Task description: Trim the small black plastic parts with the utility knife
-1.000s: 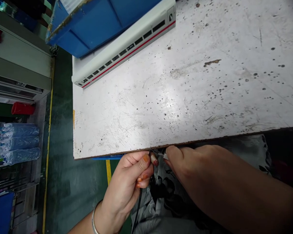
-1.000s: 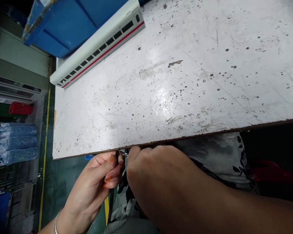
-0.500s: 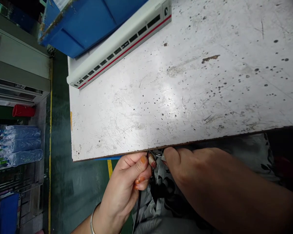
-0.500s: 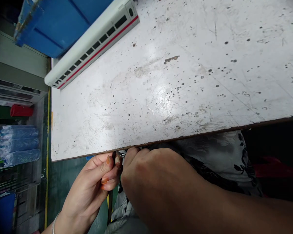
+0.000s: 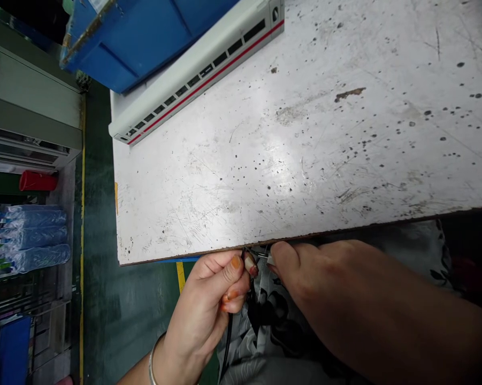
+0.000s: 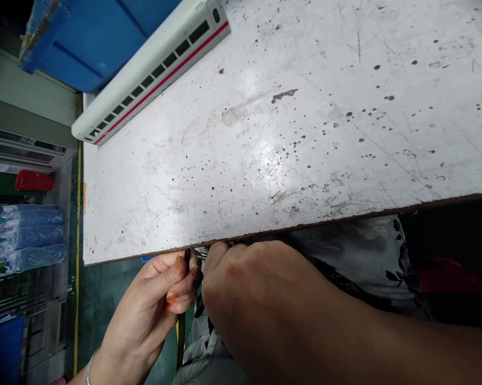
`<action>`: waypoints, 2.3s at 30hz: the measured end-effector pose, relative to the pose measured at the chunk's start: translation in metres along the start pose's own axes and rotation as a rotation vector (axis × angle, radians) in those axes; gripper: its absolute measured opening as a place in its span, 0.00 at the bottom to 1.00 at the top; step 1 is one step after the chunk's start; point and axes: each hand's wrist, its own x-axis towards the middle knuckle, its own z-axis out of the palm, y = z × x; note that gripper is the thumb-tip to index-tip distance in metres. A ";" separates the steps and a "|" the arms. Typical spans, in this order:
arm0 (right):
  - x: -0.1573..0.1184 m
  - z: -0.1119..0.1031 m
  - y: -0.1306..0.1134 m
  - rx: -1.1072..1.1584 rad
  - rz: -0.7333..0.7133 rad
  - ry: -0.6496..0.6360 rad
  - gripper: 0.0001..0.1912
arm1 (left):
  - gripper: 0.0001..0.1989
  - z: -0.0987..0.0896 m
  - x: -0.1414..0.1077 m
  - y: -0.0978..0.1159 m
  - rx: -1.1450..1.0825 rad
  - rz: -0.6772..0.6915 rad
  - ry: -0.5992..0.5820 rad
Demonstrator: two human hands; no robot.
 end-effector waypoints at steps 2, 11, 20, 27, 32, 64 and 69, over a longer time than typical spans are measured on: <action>0.000 0.000 0.000 0.010 0.003 -0.011 0.09 | 0.13 0.000 0.000 0.000 0.000 -0.002 -0.006; -0.001 -0.002 0.005 0.063 0.047 -0.232 0.09 | 0.13 0.000 0.000 -0.001 0.005 0.006 0.007; 0.003 -0.005 0.002 0.101 0.058 -0.269 0.09 | 0.13 -0.001 0.000 -0.001 -0.019 -0.004 -0.015; 0.000 0.005 0.000 0.011 0.000 -0.055 0.09 | 0.13 -0.001 0.000 -0.001 -0.017 0.001 -0.002; -0.001 0.004 -0.004 -0.107 -0.019 -0.045 0.10 | 0.12 -0.001 -0.001 -0.001 -0.010 -0.002 0.004; -0.013 0.010 0.000 0.092 0.298 -0.165 0.13 | 0.14 -0.007 -0.017 -0.002 -0.116 0.009 -0.188; -0.013 0.013 0.001 0.096 0.296 -0.134 0.13 | 0.13 -0.009 -0.016 -0.003 -0.124 0.006 -0.186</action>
